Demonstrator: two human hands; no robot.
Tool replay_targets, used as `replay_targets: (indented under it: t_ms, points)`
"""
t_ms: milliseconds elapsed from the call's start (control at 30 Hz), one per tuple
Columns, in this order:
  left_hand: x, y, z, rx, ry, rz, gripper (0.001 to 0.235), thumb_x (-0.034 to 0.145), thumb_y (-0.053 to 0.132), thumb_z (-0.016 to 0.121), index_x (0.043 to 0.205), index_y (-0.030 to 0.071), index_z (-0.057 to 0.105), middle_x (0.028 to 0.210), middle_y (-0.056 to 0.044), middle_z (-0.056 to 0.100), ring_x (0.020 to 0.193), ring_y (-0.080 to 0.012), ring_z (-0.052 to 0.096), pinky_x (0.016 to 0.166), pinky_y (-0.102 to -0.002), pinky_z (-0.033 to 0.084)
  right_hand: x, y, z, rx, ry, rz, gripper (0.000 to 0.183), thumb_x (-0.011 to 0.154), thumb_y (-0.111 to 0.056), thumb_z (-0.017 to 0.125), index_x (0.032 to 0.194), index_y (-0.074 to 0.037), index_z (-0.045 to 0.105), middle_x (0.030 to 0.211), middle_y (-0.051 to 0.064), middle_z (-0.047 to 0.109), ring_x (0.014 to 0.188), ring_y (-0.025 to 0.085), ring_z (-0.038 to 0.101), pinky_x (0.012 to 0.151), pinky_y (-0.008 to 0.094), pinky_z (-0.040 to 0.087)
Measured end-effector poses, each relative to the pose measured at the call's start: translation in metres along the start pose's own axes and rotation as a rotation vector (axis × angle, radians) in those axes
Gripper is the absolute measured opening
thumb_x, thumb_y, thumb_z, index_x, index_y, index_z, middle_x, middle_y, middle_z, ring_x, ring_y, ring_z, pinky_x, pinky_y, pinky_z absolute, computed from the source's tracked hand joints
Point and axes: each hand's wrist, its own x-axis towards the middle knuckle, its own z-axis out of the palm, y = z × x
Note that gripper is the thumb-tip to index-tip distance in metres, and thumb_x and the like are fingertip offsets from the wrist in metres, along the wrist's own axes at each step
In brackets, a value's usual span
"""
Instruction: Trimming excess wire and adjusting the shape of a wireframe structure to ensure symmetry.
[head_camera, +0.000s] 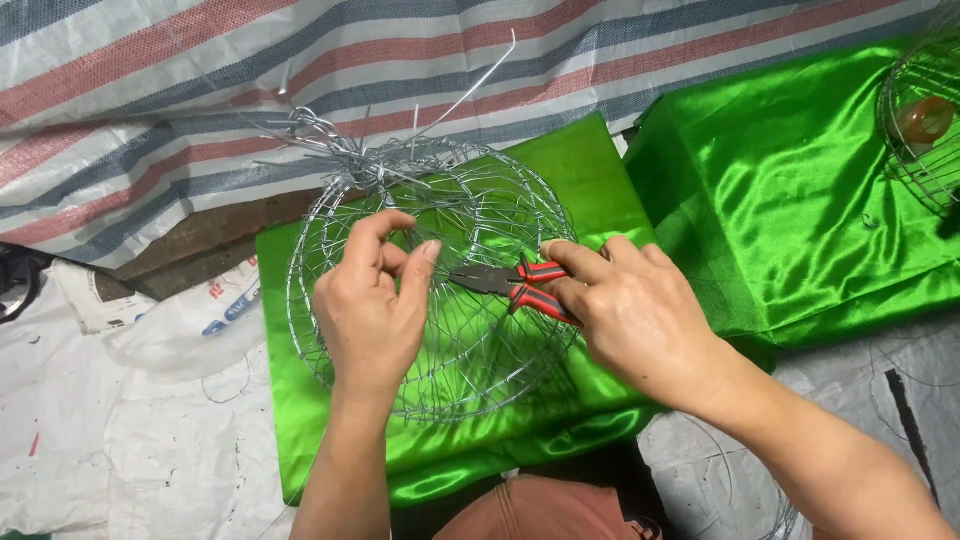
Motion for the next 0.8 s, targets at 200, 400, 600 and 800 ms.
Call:
replay_targets:
  t_ms: [200, 400, 600, 800]
  points:
    - [0.007, 0.014, -0.016, -0.008, -0.260, -0.006, 0.021, 0.098, 0.019, 0.067, 0.112, 0.005, 0.076, 0.074, -0.011, 0.077, 0.040, -0.0128, 0.042, 0.044, -0.027, 0.039, -0.005, 0.006, 0.009, -0.173, 0.092, -0.132, 0.012, 0.091, -0.029, 0.060, 0.095, -0.025, 0.070, 0.129, -0.008, 0.060, 0.086, 0.026, 0.055, 0.069, 0.042, 0.044]
    - [0.003, -0.002, -0.017, 0.092, -0.251, 0.288, 0.020, 0.095, 0.024, 0.072, 0.083, 0.009, 0.078, 0.084, 0.003, 0.076, 0.060, -0.0081, 0.060, 0.049, -0.027, 0.042, 0.026, 0.023, -0.018, -0.153, -0.191, -0.264, 0.024, 0.091, -0.023, 0.061, 0.074, -0.017, 0.076, 0.136, -0.008, 0.062, 0.076, 0.027, 0.059, 0.055, 0.047, 0.044]
    - [-0.007, -0.019, 0.019, 0.113, 0.058, 0.337, 0.013, 0.100, 0.007, 0.070, 0.111, 0.002, 0.075, 0.084, -0.008, 0.074, 0.068, -0.0154, 0.067, 0.054, -0.027, 0.055, 0.073, 0.034, -0.039, 0.065, -0.540, -0.218, 0.020, 0.100, -0.018, 0.058, 0.103, -0.009, 0.075, 0.126, -0.003, 0.069, 0.081, 0.027, 0.075, 0.055, 0.046, 0.061]
    - [-0.013, -0.030, 0.005, 0.667, 0.208, 0.250, 0.057, 0.091, 0.050, 0.085, 0.135, 0.017, 0.072, 0.068, 0.010, 0.066, 0.054, -0.0070, 0.055, 0.049, -0.028, 0.039, 0.027, 0.042, -0.032, 0.069, -0.290, -0.237, 0.039, 0.094, -0.039, 0.058, 0.130, -0.027, 0.067, 0.146, 0.002, 0.050, 0.099, 0.031, 0.055, 0.070, 0.053, 0.042]
